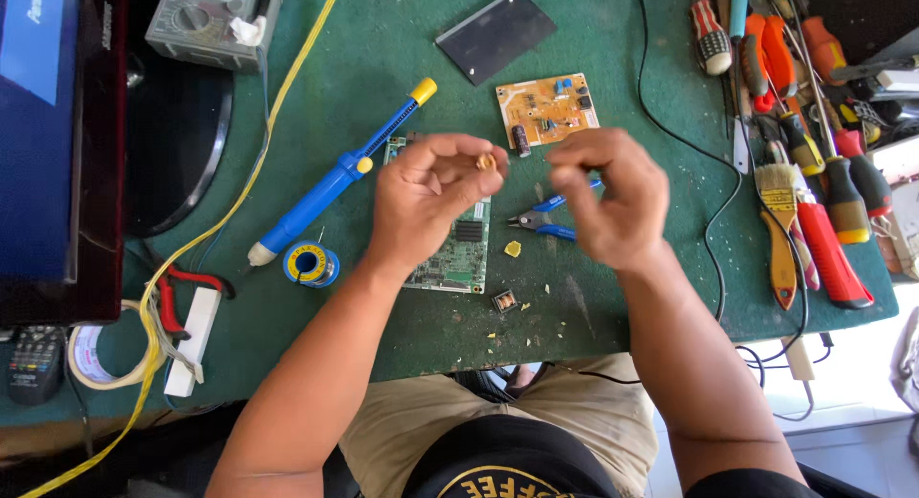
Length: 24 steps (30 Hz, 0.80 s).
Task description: The person uses wire cutters to strip the insulation from a small electronic component held in their left hand. They then use their fingers to separate and manipulate the exposed wires of the component.
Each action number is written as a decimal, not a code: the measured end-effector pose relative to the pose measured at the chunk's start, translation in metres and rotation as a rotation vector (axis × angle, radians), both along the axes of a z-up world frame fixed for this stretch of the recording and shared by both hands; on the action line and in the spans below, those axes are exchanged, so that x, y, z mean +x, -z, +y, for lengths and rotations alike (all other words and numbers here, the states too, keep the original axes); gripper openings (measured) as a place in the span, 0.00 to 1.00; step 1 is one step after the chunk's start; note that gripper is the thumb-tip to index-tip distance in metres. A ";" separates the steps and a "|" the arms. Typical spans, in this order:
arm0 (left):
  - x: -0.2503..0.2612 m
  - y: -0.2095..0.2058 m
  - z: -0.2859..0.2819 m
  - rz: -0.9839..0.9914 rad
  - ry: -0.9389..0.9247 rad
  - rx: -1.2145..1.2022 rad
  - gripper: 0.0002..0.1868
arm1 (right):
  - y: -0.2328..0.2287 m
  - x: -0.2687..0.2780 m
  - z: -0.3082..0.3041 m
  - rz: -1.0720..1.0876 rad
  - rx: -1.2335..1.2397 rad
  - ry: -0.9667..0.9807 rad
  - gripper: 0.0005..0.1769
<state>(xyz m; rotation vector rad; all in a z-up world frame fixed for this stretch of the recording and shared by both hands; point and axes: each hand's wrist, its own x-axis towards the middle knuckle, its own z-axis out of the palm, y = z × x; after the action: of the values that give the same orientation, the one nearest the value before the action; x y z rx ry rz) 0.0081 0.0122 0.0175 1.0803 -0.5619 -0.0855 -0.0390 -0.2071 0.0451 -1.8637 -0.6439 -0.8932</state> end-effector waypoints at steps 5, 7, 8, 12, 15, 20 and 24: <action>-0.006 0.009 -0.006 0.041 0.012 0.052 0.18 | -0.001 -0.001 0.012 -0.065 -0.077 0.010 0.11; -0.006 0.012 -0.008 0.031 0.006 0.069 0.19 | -0.003 0.001 0.013 -0.100 -0.112 0.015 0.12; -0.007 0.013 -0.009 0.032 -0.001 0.076 0.19 | -0.005 0.002 0.016 -0.111 -0.124 0.013 0.10; -0.009 0.019 -0.010 0.018 0.006 0.120 0.19 | -0.003 0.005 0.018 -0.150 -0.165 0.023 0.04; -0.009 0.023 -0.014 -0.007 -0.015 0.087 0.16 | 0.003 0.006 0.015 -0.141 -0.218 0.053 0.04; -0.003 0.033 -0.015 0.035 0.047 -0.051 0.12 | 0.008 0.007 0.007 -0.113 -0.245 0.137 0.06; -0.016 -0.016 0.001 0.057 0.002 -0.091 0.13 | 0.006 0.002 -0.042 0.081 -0.091 0.408 0.08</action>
<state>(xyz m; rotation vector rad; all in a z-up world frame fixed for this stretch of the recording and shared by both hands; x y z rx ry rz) -0.0082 0.0135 0.0337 0.9858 -0.5103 -0.0912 -0.0365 -0.2488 0.0387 -2.1436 -0.2593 -1.0532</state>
